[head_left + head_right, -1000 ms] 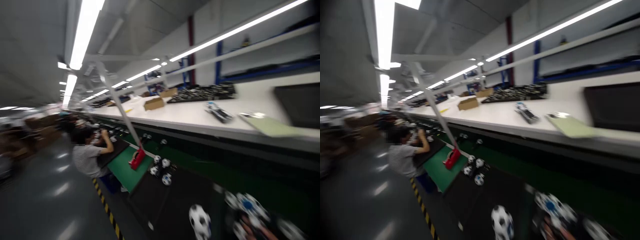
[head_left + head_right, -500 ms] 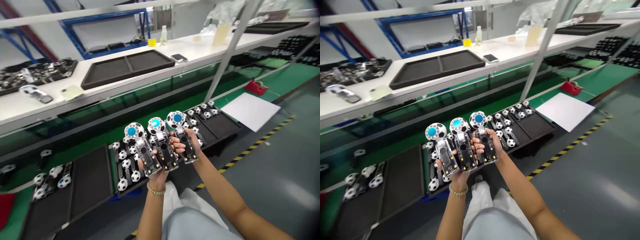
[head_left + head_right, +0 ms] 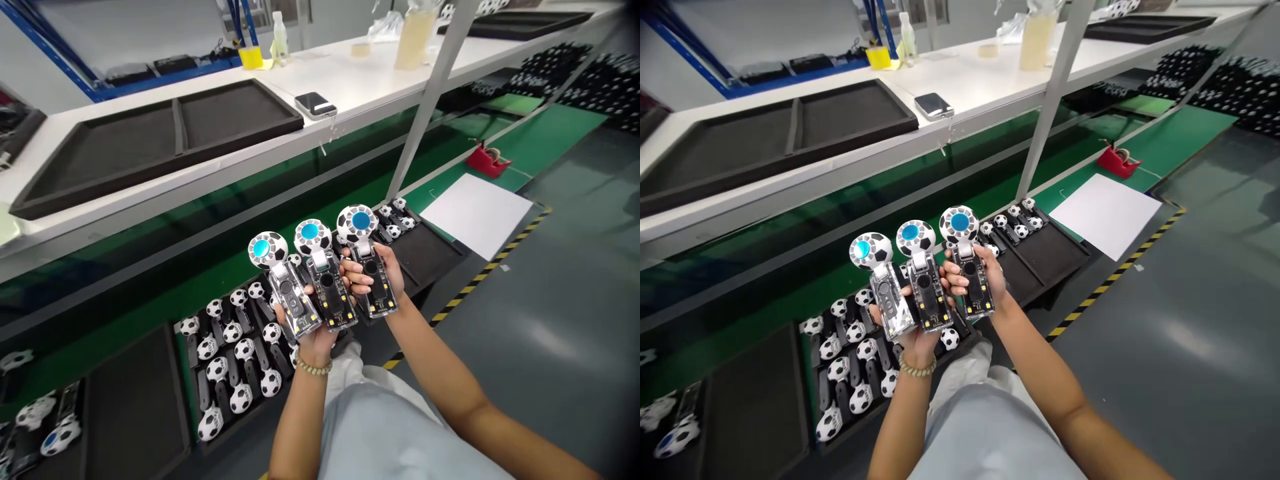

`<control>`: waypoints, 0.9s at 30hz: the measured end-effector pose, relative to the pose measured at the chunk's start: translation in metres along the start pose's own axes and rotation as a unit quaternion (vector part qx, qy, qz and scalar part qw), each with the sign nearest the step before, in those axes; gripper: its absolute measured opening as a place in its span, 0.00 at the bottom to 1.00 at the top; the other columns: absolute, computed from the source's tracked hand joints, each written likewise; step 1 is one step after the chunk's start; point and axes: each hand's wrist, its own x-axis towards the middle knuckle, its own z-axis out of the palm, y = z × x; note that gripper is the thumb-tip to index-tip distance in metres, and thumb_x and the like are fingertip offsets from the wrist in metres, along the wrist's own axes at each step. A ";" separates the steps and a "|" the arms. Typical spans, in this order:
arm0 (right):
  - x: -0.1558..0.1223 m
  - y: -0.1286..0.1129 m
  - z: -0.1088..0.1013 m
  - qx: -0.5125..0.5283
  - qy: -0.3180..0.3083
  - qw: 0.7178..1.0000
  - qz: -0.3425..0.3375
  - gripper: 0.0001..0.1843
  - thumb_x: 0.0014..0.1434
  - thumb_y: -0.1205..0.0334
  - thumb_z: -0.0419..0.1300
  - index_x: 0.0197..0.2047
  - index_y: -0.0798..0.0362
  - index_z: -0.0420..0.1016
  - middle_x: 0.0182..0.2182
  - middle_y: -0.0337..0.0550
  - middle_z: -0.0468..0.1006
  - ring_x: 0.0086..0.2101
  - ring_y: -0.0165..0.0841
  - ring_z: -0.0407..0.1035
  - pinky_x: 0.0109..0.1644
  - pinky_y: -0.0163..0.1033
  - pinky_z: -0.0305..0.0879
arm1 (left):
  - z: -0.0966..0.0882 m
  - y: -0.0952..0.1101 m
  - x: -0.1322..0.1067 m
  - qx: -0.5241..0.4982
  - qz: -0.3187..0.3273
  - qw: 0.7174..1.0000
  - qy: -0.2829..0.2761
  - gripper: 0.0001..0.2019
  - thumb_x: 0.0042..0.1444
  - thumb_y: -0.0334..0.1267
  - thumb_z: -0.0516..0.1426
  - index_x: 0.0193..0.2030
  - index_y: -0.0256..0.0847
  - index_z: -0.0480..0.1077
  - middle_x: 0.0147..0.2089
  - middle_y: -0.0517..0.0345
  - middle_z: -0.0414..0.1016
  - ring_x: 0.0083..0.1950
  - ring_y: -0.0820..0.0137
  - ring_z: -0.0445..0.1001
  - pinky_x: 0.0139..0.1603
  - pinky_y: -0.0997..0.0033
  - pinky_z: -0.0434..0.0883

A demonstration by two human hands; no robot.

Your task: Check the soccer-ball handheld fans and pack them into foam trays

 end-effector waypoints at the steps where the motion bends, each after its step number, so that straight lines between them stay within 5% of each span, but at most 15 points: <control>1: 0.010 -0.005 -0.002 -0.002 0.007 1.000 0.003 0.20 0.56 0.46 0.48 0.39 0.55 0.65 0.24 0.33 0.59 0.17 0.21 0.49 0.17 0.26 0.55 | 0.002 0.002 0.010 -0.002 -0.005 1.000 -0.001 0.24 0.46 0.64 0.53 0.34 0.44 0.74 0.51 0.51 0.73 0.62 0.49 0.59 0.61 0.40 0.53; 8: 0.054 -0.034 -0.031 -0.037 0.051 0.998 0.008 0.25 0.53 0.42 0.54 0.42 0.55 0.67 0.27 0.36 0.62 0.21 0.23 0.55 0.22 0.29 0.61 | 0.000 0.013 0.063 -0.022 -0.015 0.999 0.032 0.27 0.42 0.67 0.53 0.31 0.43 0.74 0.43 0.50 0.76 0.57 0.47 0.64 0.58 0.36 0.55; 12: 0.041 -0.045 -0.093 -0.078 0.131 0.988 0.007 0.25 0.43 0.59 0.67 0.44 0.55 0.68 0.32 0.38 0.68 0.28 0.25 0.63 0.31 0.31 0.67 | -0.009 0.020 0.080 -0.022 -0.040 0.998 0.033 0.30 0.39 0.69 0.52 0.33 0.42 0.74 0.47 0.48 0.75 0.59 0.46 0.63 0.58 0.37 0.56; 17: 0.011 -0.058 -0.162 -0.062 0.290 0.955 0.012 0.17 0.43 0.71 0.63 0.40 0.54 0.69 0.32 0.39 0.70 0.31 0.28 0.67 0.36 0.33 0.69 | -0.020 0.024 0.091 -0.015 -0.029 0.999 0.044 0.29 0.37 0.68 0.55 0.32 0.43 0.73 0.54 0.48 0.71 0.61 0.47 0.61 0.58 0.40 0.57; 22: 0.021 -0.074 -0.164 -0.029 0.246 0.968 0.051 0.15 0.54 0.53 0.55 0.41 0.54 0.69 0.29 0.39 0.67 0.25 0.27 0.62 0.25 0.32 0.66 | -0.015 0.009 0.096 -0.032 -0.007 0.998 0.061 0.27 0.39 0.67 0.54 0.30 0.43 0.72 0.54 0.50 0.71 0.62 0.48 0.60 0.58 0.40 0.57; 27: 0.041 -0.097 -0.152 -0.064 0.194 0.975 0.085 0.19 0.54 0.49 0.51 0.42 0.53 0.70 0.31 0.42 0.68 0.27 0.31 0.63 0.26 0.36 0.66 | 0.004 -0.019 0.098 -0.037 0.023 0.997 0.064 0.29 0.36 0.68 0.54 0.29 0.43 0.72 0.52 0.50 0.72 0.61 0.47 0.60 0.57 0.40 0.58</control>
